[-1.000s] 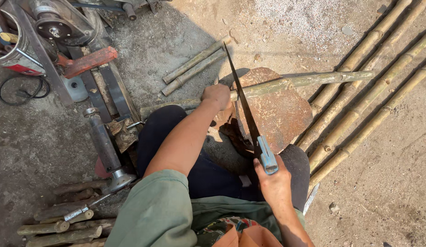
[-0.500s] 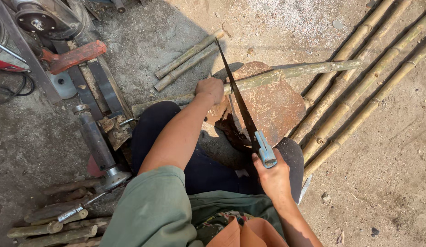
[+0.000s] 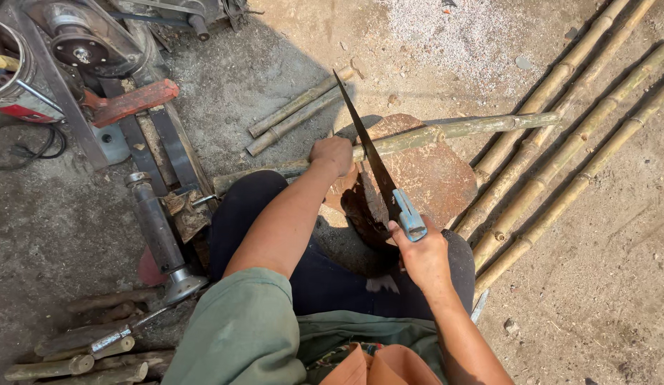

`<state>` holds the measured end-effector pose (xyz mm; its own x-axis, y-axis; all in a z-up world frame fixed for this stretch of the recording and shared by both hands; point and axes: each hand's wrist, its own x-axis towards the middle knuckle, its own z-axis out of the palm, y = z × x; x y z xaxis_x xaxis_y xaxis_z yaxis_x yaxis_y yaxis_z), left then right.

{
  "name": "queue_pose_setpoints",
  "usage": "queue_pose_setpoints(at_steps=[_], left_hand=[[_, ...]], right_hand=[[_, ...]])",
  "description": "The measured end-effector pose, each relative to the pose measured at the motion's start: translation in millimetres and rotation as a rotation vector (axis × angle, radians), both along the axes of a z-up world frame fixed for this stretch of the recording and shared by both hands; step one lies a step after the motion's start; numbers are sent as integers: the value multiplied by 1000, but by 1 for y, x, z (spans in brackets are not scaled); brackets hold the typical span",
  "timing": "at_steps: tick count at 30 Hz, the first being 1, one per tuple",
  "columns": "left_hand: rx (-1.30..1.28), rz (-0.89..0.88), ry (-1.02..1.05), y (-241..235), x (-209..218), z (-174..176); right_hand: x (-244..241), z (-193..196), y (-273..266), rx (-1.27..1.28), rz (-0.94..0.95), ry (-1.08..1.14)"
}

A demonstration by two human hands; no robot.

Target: The person uses a hand saw to cut bamboo poles into shorter segments. They position each pole on a wooden block, saw through it, and place the cut pieces aside. The process is repeated for multiple bamboo poles.

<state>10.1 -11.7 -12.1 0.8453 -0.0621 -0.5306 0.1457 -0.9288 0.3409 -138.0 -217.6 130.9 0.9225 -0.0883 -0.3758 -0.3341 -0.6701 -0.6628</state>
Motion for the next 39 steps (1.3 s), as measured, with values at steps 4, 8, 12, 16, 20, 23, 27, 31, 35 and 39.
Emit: queue_pose_setpoints(at_steps=[4, 8, 12, 16, 20, 23, 27, 31, 35, 39], left_hand=[[-4, -16, 33, 7, 5, -1], [-9, -21, 25, 5, 3, -10], [1, -30, -12, 2, 7, -13], [-7, 22, 10, 2, 6, -15], [-36, 50, 41, 9, 13, -7], [-20, 9, 49, 15, 20, 7], [-27, 6, 113, 7, 8, 1], [-10, -36, 50, 2, 2, -11], [-22, 42, 45, 5, 9, -11], [-39, 50, 36, 6, 14, -9]], right_hand=[[-42, -23, -34, 105, 60, -76], [-129, -45, -104, -99, -88, 8], [-144, -42, -120, -121, 64, -245], [-38, -61, -47, -7, 6, -189], [-30, -38, -39, -45, 44, -160], [-95, -25, -79, -103, -25, -30], [-148, -13, -123, -138, 79, -210], [-84, -35, -62, -157, -88, 62], [-20, -40, -21, -35, 55, -232], [-94, -23, -70, -124, 15, -189]])
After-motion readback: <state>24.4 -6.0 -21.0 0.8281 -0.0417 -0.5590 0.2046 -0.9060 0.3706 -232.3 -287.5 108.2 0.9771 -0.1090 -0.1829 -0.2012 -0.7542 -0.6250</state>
